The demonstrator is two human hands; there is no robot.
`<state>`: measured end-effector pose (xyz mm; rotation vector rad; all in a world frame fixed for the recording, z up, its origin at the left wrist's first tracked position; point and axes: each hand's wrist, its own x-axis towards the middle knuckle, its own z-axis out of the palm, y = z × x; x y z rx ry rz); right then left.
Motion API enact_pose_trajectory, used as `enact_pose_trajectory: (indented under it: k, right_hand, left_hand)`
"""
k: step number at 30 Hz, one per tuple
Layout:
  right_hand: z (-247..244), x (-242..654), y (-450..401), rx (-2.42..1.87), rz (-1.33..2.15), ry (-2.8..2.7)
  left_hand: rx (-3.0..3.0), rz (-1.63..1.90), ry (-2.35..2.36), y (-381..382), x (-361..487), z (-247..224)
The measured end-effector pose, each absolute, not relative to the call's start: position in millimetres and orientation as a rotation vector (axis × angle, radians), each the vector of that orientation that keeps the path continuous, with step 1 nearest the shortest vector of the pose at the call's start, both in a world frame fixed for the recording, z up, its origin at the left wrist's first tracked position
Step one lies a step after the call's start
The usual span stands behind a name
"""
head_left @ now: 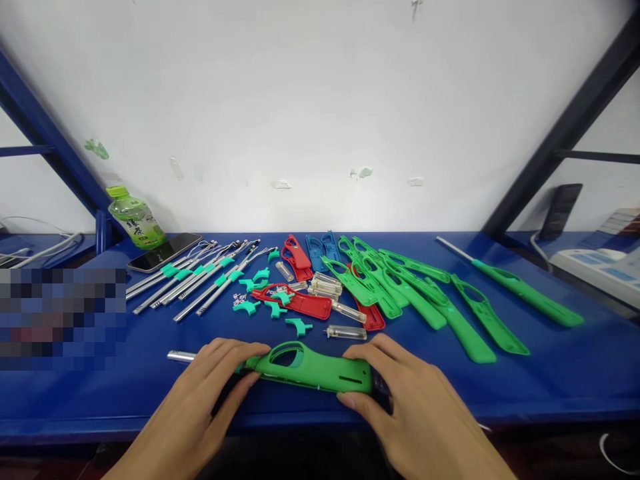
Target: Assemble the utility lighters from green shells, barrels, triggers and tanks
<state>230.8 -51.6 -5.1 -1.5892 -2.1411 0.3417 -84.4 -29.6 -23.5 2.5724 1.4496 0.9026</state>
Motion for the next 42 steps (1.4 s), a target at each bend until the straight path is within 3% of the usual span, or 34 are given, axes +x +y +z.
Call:
enact_pose_trajectory:
  k: [19,29,42]
  right_hand:
    - [-5,223,-47,-1.6,0.361,-2.14]
    - [-11,234,-52,-1.577,0.412,-2.12]
    - [-16,239,-56,-1.519,0.372,-2.1]
  left_hand:
    - [2.752,0.817,1.366,-22,-71,-14]
    - [2.994,0.503,0.899,-16,0,9]
    - [2.844,0.6,0.918,-16,-3,5]
